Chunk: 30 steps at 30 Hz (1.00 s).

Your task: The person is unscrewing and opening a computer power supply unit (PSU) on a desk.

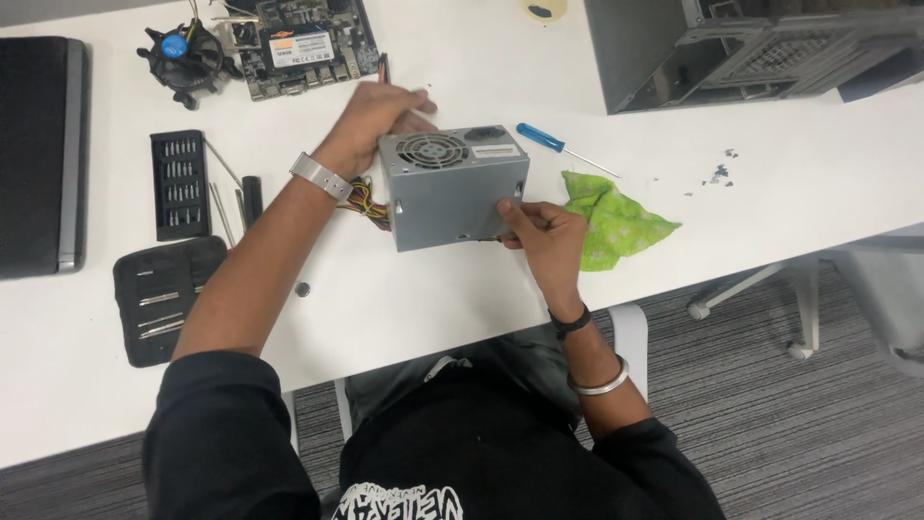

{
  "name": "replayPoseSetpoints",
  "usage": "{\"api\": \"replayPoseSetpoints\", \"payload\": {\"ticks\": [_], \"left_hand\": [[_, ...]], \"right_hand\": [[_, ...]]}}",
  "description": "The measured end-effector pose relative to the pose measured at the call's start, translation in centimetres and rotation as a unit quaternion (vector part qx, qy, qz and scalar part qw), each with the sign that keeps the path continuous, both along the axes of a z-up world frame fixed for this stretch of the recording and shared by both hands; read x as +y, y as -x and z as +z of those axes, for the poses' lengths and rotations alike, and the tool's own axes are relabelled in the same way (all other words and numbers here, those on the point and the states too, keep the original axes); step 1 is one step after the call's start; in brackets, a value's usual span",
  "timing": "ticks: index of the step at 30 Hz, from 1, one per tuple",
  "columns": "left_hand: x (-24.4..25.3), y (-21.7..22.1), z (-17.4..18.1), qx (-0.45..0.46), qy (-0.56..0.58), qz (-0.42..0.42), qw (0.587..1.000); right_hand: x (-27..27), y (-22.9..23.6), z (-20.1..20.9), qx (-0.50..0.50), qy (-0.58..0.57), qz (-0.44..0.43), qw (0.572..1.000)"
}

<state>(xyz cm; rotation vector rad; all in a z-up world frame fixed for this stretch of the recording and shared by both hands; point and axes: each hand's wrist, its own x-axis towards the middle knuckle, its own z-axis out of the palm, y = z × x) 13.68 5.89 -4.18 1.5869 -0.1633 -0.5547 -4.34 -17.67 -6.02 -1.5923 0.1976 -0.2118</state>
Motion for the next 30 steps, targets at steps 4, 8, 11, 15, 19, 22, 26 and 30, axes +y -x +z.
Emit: {"api": "replayPoseSetpoints", "payload": {"ticks": [4, 8, 11, 15, 19, 22, 26, 30], "left_hand": [[1.3, 1.8, 2.2, -0.096, 0.019, 0.125, 0.987], [1.9, 4.4, 2.7, -0.122, -0.001, 0.104, 0.987], [1.7, 5.8, 2.0, -0.073, -0.046, 0.073, 0.994], [1.6, 5.8, -0.2, -0.028, -0.035, 0.074, 0.996], [1.1, 6.3, 0.0, -0.092, -0.013, 0.060, 0.994], [0.7, 6.9, 0.2, -0.161, -0.014, 0.056, 0.985], [-0.3, 8.2, 2.2, -0.213, 0.022, 0.051, 0.976], [-1.4, 9.7, 6.2, -0.294, -0.002, 0.036, 0.955]], "right_hand": [[0.3, -0.4, 0.2, -0.016, 0.017, 0.001, 1.000], [0.6, -0.7, 0.4, -0.009, 0.007, -0.001, 1.000], [0.7, -0.7, 0.1, -0.008, 0.009, -0.003, 1.000], [-0.1, -0.8, -1.4, -0.016, 0.002, 0.019, 1.000], [-1.1, -1.0, -3.0, -0.009, -0.105, 0.076, 0.992], [-1.1, -1.1, -2.8, -0.021, -0.056, 0.078, 0.995], [-1.6, -2.0, -1.8, -0.002, -0.061, 0.100, 0.993], [-1.2, -2.7, -0.8, 0.071, -0.204, 0.136, 0.967]]}}
